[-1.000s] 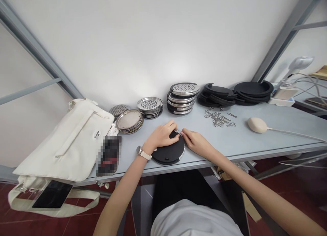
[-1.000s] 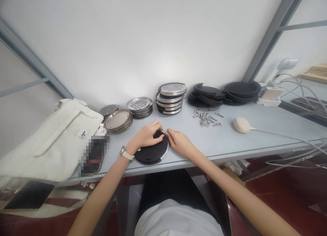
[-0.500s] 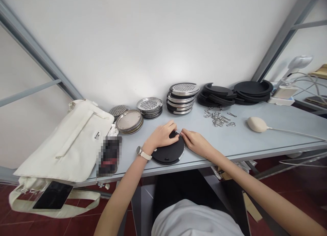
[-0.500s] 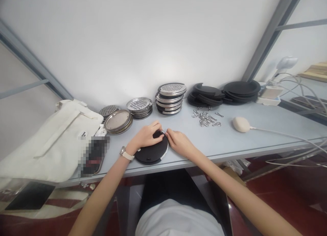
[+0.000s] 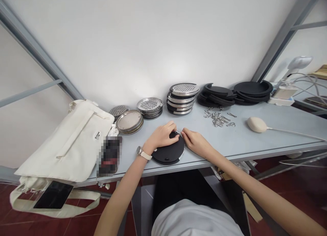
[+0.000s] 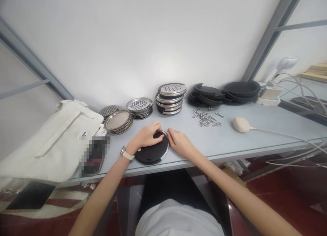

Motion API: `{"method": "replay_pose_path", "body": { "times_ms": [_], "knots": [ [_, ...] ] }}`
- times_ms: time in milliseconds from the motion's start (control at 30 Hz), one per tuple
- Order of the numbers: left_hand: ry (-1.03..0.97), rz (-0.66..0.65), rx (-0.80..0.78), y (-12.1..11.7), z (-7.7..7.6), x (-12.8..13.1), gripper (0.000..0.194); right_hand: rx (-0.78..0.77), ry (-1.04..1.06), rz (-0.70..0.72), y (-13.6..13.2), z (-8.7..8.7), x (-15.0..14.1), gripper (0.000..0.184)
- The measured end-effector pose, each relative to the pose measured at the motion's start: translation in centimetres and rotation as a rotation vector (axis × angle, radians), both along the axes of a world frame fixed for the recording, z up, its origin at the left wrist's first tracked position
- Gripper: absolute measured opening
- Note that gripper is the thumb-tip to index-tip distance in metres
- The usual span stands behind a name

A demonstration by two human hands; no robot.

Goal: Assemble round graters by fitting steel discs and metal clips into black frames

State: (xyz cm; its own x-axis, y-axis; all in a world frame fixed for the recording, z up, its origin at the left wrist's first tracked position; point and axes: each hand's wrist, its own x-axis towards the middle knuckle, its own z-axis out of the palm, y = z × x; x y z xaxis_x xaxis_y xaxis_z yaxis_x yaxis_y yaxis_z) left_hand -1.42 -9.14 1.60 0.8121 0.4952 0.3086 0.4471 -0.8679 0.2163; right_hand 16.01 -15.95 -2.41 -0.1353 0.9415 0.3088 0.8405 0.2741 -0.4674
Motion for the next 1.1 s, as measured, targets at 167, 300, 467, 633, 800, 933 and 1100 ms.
{"method": "replay_pose_path", "body": {
  "times_ms": [167,300,467,633,800,933,1100],
  "knots": [
    [-0.006,-0.002,0.004,-0.04,0.05,0.01,0.011,0.018,0.008,0.002,0.09,-0.1,0.07,0.022],
    [-0.005,-0.003,0.001,-0.07,0.1,0.04,0.011,0.021,0.03,0.001,0.08,-0.19,0.1,0.023],
    [0.0,0.008,-0.001,-0.05,0.04,0.05,0.011,0.018,0.049,0.005,0.0,-0.13,0.11,0.022],
    [0.005,0.008,-0.003,-0.04,0.01,0.06,0.012,0.024,0.06,0.004,0.08,-0.18,0.11,0.022],
    [0.001,-0.01,-0.01,-0.05,0.03,0.06,0.009,0.034,0.095,-0.029,0.14,-0.16,0.27,0.022],
    [0.006,-0.004,-0.018,-0.14,0.16,0.05,0.009,0.024,0.065,0.004,0.14,-0.17,0.31,0.022],
    [-0.02,-0.004,-0.013,-0.17,0.19,0.08,0.019,0.003,-0.024,0.042,0.31,-0.29,0.07,0.023]
  ]
}}
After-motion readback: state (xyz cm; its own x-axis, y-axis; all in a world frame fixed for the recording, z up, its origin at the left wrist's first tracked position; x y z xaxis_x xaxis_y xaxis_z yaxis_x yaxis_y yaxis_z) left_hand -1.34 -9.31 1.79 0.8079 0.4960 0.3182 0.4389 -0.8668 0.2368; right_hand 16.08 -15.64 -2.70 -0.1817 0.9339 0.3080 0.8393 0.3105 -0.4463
